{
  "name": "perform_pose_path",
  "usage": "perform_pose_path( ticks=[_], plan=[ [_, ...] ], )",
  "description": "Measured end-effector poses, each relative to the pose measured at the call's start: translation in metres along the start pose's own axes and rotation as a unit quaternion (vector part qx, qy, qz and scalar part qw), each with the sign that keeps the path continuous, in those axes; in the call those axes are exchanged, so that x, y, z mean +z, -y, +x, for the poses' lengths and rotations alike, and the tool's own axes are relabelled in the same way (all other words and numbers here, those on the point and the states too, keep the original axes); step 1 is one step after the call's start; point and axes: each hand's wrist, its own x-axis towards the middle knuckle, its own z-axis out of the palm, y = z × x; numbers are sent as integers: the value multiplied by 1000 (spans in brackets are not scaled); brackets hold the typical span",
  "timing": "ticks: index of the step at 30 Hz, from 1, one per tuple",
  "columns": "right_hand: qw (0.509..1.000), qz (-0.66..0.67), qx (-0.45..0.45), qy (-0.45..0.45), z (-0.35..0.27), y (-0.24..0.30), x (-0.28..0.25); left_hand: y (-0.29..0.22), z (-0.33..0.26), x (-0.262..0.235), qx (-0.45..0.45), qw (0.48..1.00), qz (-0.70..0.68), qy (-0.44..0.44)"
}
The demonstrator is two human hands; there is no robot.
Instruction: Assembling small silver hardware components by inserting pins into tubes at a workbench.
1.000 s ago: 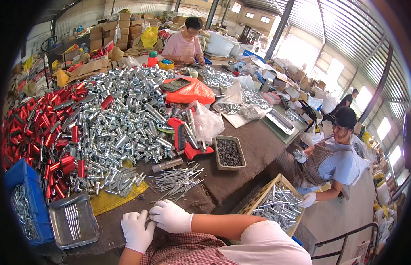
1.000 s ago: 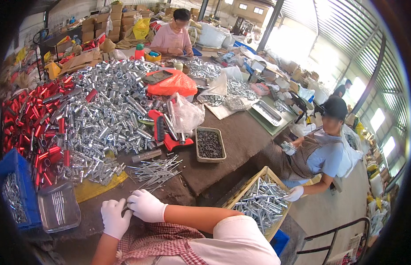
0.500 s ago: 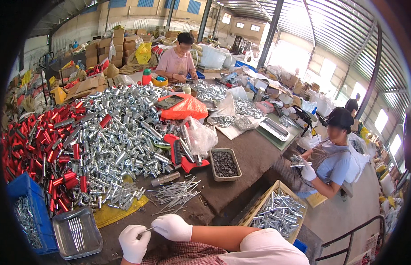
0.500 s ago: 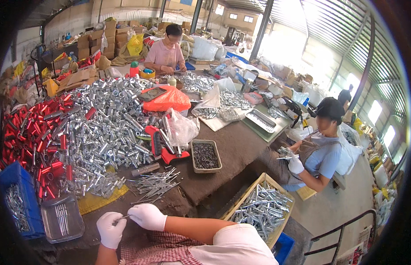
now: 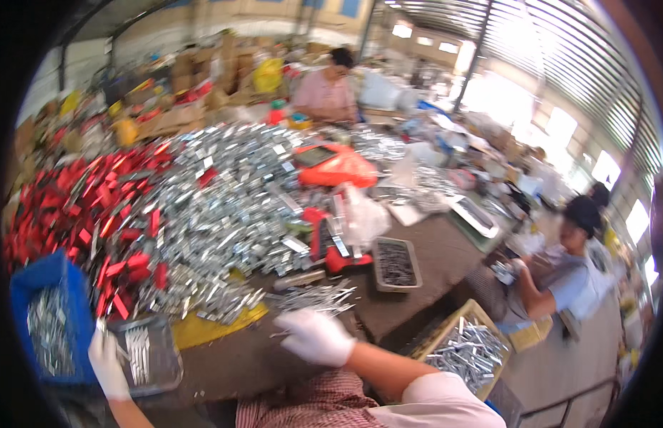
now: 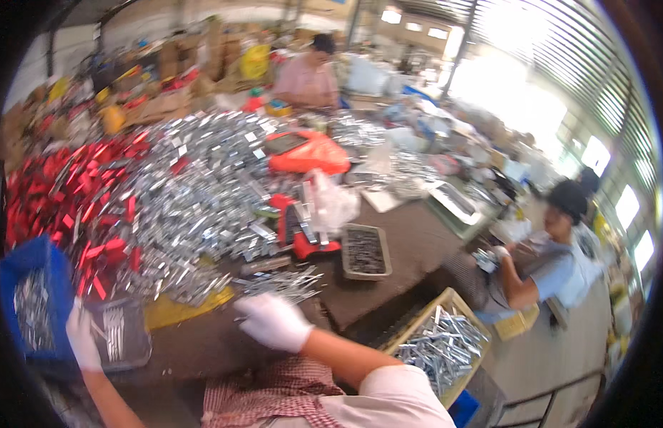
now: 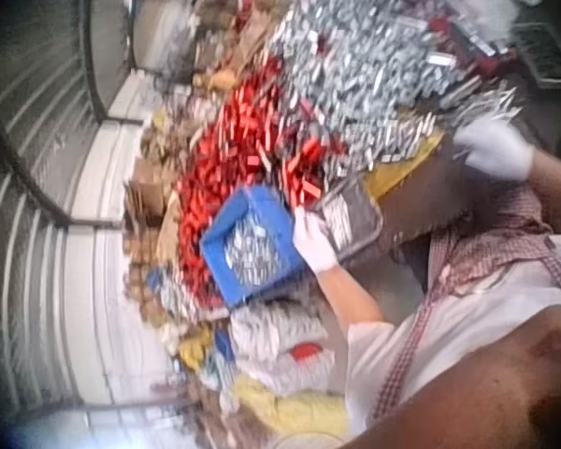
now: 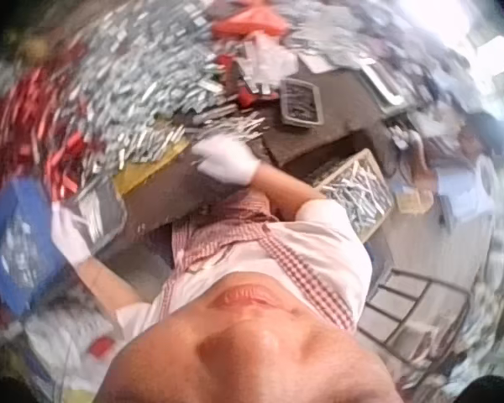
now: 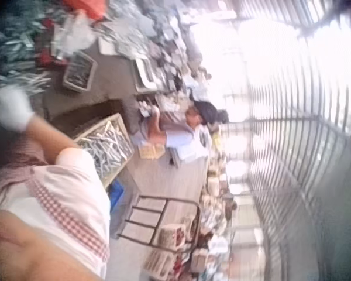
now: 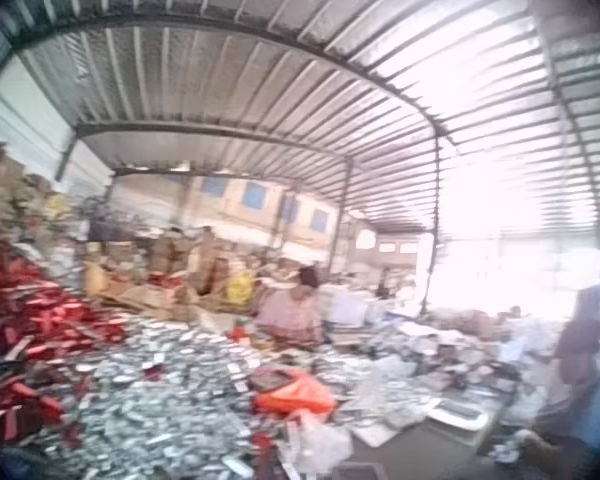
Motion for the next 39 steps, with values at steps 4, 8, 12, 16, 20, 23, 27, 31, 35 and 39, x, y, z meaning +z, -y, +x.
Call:
perform_pose_path(
  ticks=[4,8,12,16,20,23,27,31,35,39],
  plan=[
    [980,-185,69,-24,-23,-48,-15,32,34,-35,-107,986,89,86],
    [981,-166,46,-92,-44,-87,-13,67,71,-24,-63,909,356,206],
    [979,-181,15,-97,-41,-110,7,85,66,-20,-81,865,444,220],
    [982,-165,17,-86,-33,-109,11,84,61,-21,-96,874,414,235],
    [985,-157,10,-68,-31,-103,1,85,77,-11,-89,861,420,273],
    [989,-139,33,-38,-28,-105,0,80,84,-10,-120,862,405,279],
    [987,-156,32,7,-20,-103,0,69,69,4,-28,874,459,156],
    [986,-159,40,23,-17,-93,-6,41,52,40,7,879,472,64],
    [990,-134,26,-43,-12,-90,-18,-16,26,79,156,927,321,117],
    [934,247,38,-254,-6,-52,-37,-59,-1,105,181,928,270,182]
  ],
)
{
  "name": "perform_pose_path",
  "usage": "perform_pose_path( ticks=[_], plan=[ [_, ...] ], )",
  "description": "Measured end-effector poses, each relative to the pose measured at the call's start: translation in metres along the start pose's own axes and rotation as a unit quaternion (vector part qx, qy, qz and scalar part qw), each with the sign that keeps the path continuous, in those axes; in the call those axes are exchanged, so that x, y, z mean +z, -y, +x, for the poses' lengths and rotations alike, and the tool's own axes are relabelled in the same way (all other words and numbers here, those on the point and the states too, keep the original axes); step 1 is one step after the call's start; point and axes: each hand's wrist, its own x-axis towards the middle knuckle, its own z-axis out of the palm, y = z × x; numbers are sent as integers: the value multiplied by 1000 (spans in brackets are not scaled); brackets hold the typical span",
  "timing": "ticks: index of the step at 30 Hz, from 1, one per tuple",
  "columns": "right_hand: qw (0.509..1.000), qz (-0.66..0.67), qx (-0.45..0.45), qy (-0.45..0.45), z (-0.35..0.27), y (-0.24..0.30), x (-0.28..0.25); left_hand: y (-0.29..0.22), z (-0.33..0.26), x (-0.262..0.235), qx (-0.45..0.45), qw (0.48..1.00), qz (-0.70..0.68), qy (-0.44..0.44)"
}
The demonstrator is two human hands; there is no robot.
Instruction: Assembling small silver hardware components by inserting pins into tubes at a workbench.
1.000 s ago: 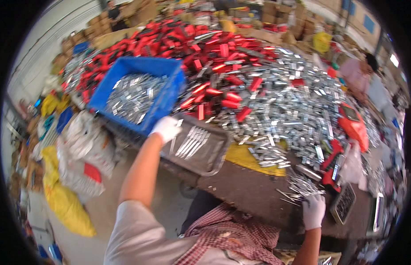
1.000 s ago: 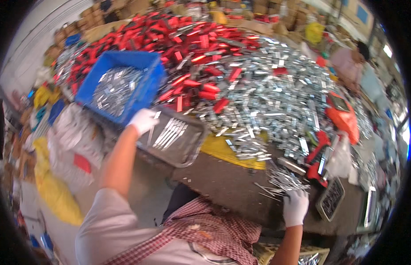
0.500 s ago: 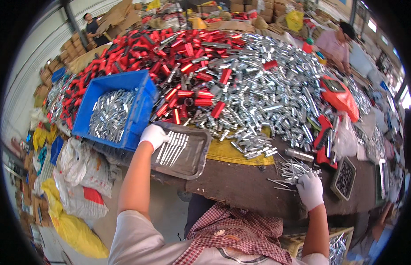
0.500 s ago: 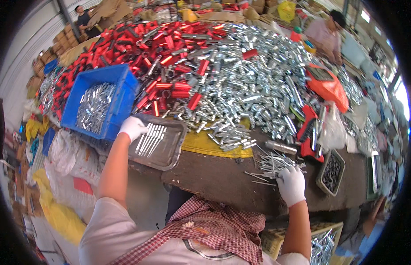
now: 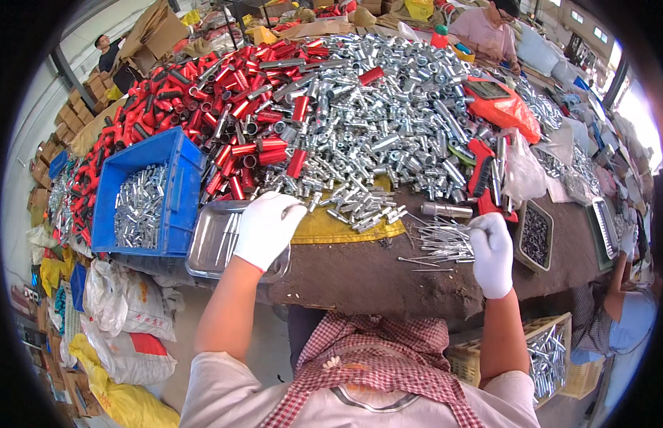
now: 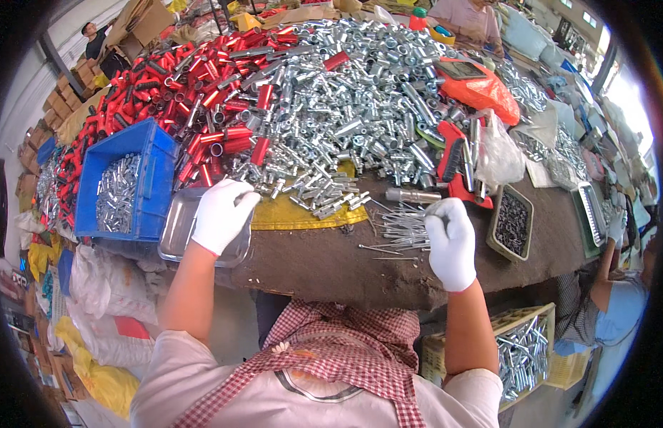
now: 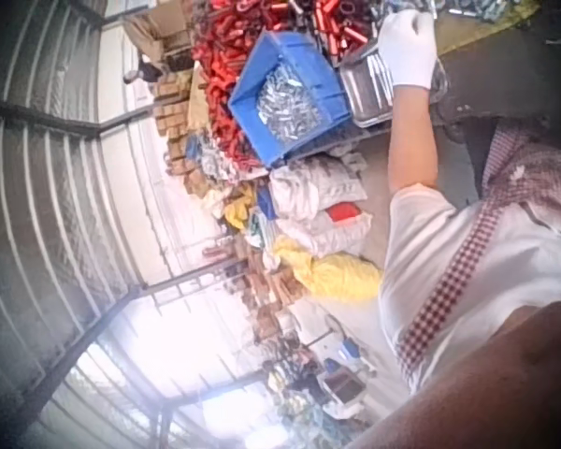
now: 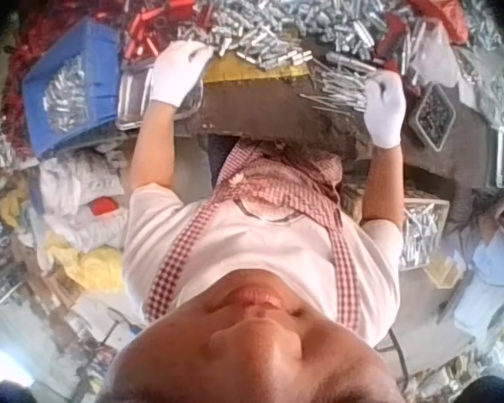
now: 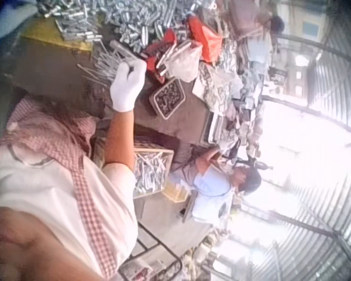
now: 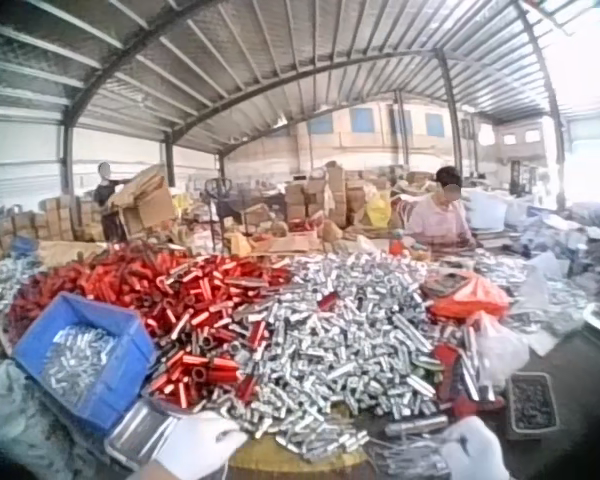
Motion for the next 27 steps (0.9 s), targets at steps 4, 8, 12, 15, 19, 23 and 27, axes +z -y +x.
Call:
perform_pose_path(
  ticks=[4,8,12,15,19,23,27],
  plan=[
    [864,481,117,-87,-12,96,5,-16,-15,29,52,997,-4,48],
    [800,579,-147,-53,-35,139,-14,-32,-44,63,105,992,-69,27],
    [761,618,-177,86,-31,157,-37,-37,-62,92,107,988,-107,12],
    [890,426,-135,-90,-39,155,-3,-55,-81,99,54,988,-143,-3],
    [867,483,-108,-59,-38,123,49,-109,-103,106,37,930,-338,139],
    [896,421,-109,87,-38,126,90,-96,-182,194,-15,751,-547,370],
    [867,493,60,-37,-31,98,91,-79,-149,161,-68,774,-458,432]
  ],
)
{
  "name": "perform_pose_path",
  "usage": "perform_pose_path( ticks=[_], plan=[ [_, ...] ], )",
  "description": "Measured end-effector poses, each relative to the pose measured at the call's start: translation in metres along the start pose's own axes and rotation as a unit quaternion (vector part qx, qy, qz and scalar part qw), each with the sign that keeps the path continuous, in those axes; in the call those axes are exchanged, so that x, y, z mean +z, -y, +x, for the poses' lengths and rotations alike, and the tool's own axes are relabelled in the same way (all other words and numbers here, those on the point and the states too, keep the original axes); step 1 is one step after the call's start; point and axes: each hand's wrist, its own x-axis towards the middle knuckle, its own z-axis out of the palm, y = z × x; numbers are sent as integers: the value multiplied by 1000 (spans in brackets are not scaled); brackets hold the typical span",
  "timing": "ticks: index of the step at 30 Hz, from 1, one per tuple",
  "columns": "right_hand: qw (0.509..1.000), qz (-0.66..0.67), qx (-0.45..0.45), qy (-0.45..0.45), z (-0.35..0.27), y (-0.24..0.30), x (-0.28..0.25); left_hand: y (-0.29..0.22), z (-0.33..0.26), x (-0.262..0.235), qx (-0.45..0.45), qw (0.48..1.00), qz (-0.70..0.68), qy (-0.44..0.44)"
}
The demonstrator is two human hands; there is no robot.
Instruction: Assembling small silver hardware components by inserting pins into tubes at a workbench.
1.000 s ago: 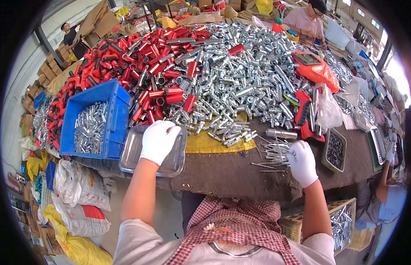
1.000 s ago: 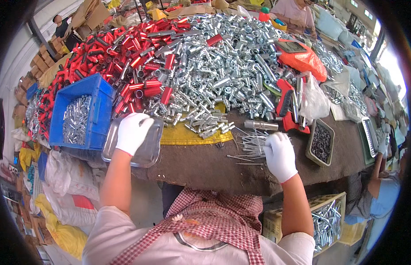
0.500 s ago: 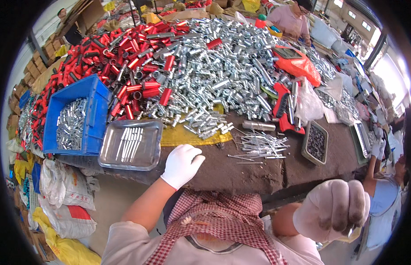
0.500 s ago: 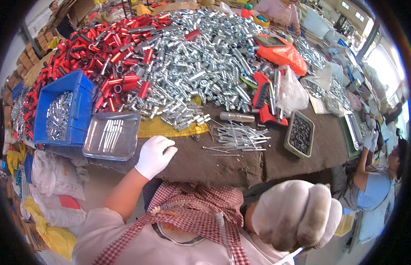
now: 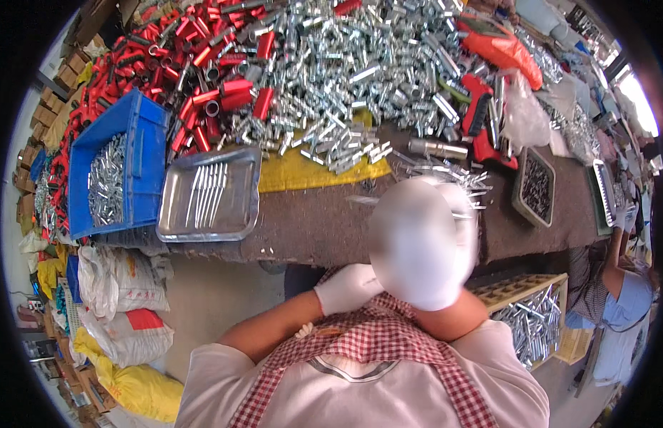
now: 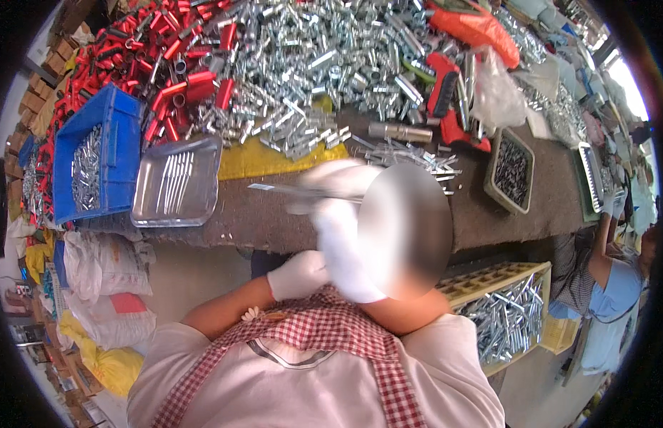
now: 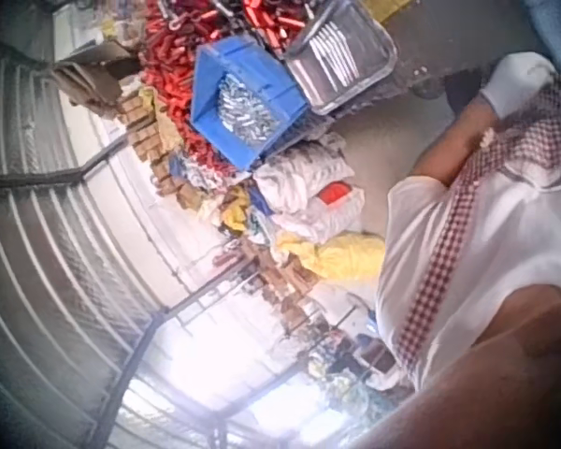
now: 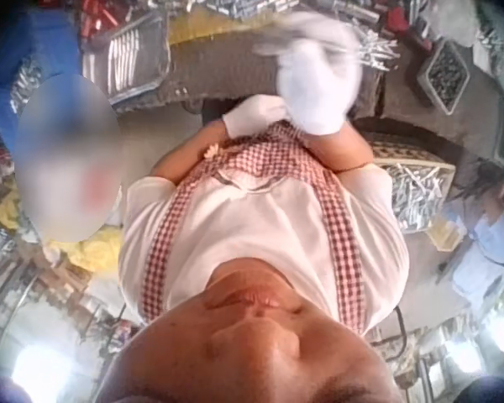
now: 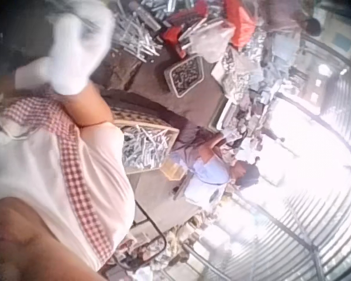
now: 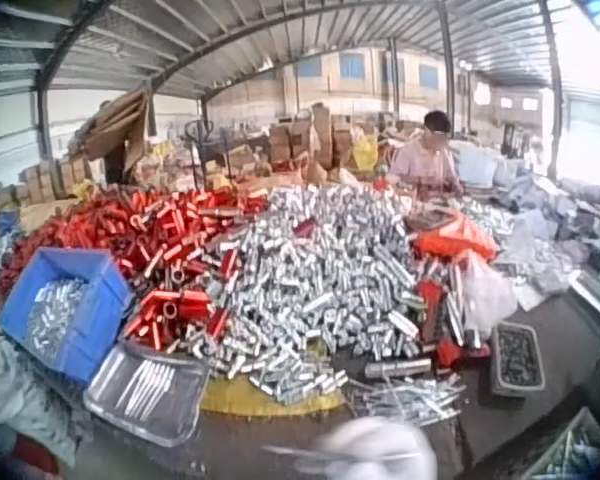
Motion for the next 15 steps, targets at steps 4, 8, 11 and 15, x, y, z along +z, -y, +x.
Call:
perform_pose_path(
  ticks=[4,8,11,15],
  plan=[
    [985,167,20,28,-13,58,-18,17,-51,-23,-55,941,297,-151],
    [973,99,-120,168,-18,100,-14,58,-40,-25,-6,867,468,-169],
    [979,109,-156,76,-38,110,-5,48,-24,-12,85,838,501,-197],
    [945,91,-152,276,-69,150,-66,56,-8,3,122,880,456,-48]
  ],
)
